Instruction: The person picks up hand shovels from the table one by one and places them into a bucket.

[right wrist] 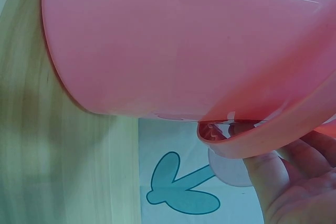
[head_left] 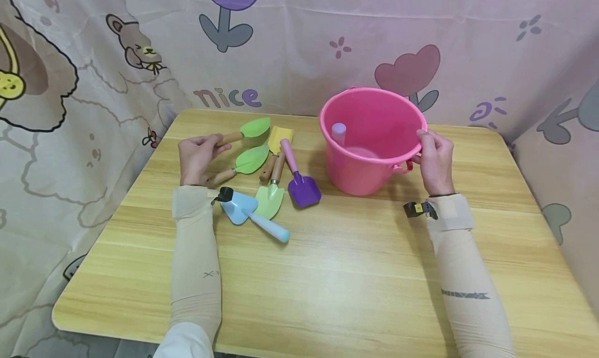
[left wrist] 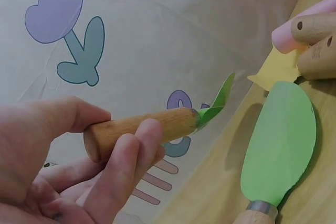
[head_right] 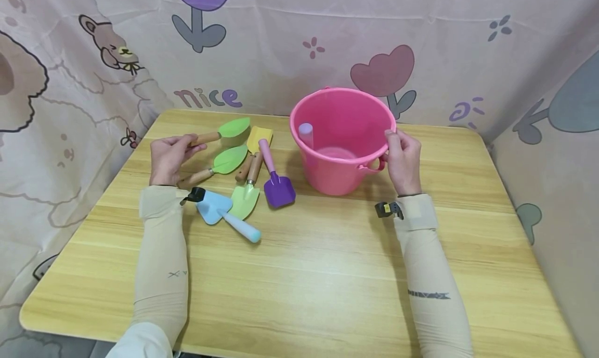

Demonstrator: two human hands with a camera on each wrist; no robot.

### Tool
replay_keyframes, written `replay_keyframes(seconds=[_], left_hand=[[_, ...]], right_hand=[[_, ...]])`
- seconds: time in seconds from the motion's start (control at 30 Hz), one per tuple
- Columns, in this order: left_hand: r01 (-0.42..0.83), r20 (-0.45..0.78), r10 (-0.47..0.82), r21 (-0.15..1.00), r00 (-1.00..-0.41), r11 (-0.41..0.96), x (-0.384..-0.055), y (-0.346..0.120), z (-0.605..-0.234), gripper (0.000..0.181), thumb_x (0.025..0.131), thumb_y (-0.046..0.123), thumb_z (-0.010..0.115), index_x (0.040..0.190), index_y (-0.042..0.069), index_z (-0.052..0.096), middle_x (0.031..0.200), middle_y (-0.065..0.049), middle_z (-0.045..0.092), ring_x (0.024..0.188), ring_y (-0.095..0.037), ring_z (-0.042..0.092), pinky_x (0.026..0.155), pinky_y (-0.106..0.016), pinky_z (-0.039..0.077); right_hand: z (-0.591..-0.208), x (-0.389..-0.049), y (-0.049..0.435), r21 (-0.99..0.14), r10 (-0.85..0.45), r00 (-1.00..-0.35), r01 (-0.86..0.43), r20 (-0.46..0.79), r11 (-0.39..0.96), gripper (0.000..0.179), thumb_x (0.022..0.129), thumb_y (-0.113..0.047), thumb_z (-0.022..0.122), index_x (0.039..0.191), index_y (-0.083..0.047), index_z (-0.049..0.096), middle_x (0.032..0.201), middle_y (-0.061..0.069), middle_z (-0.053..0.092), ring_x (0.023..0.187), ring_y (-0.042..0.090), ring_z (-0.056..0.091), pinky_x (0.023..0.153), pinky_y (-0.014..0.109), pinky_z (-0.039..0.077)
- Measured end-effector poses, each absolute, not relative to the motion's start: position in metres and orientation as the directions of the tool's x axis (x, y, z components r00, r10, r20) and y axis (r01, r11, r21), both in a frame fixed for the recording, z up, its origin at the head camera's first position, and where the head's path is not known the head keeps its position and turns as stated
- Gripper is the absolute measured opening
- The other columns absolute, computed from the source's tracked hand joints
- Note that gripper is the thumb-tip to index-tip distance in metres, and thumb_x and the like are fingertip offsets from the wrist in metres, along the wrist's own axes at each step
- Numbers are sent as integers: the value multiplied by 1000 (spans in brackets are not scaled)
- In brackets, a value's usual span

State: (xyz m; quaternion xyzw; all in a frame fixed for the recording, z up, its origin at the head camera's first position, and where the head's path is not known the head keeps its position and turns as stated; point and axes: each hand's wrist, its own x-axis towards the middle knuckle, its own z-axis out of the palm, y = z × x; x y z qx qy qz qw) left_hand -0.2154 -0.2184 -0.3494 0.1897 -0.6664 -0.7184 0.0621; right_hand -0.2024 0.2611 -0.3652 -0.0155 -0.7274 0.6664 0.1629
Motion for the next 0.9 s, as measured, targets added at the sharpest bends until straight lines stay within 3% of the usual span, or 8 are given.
replay_keyframes(seconds=[0.23, 0.47, 0.57, 0.9], left_hand=[[-91, -139, -341, 984, -930, -153, -223, -220, -356, 24, 93, 14, 76, 112, -1, 75, 122, -13, 69, 81, -13, 80, 92, -20, 60], [-30, -93, -330, 981, -939, -193, -225, -217, -354, 34, 93, 13, 77, 120, -7, 71, 118, -13, 69, 80, -14, 80, 93, -23, 61], [13, -60, -324, 976, -944, -217, -226, -214, -352, 28, 92, 11, 77, 113, -8, 73, 114, -14, 68, 78, -15, 80, 87, -22, 62], [85, 13, -304, 970, -953, -226, -226, -203, -343, 12, 91, 11, 79, 95, -1, 77, 99, -9, 75, 74, -16, 80, 86, -25, 62]], right_hand=[[-366, -203, 261, -973, 238, -946, -201, 222, 109, 46, 107, -30, 50, 128, 7, 68, 104, 3, 70, 89, 9, 77, 79, 21, 62], [-366, -204, 261, -973, 234, -946, -208, 225, 98, 46, 107, -29, 49, 128, 8, 67, 103, 3, 71, 88, 9, 77, 79, 21, 63], [-367, -203, 261, -973, 234, -946, -207, 226, 103, 46, 107, -29, 49, 129, 8, 67, 104, 3, 71, 87, 9, 77, 79, 21, 63], [-367, -203, 261, -972, 237, -946, -199, 223, 122, 45, 108, -31, 49, 131, 4, 67, 106, 2, 70, 89, 9, 77, 79, 19, 62]])
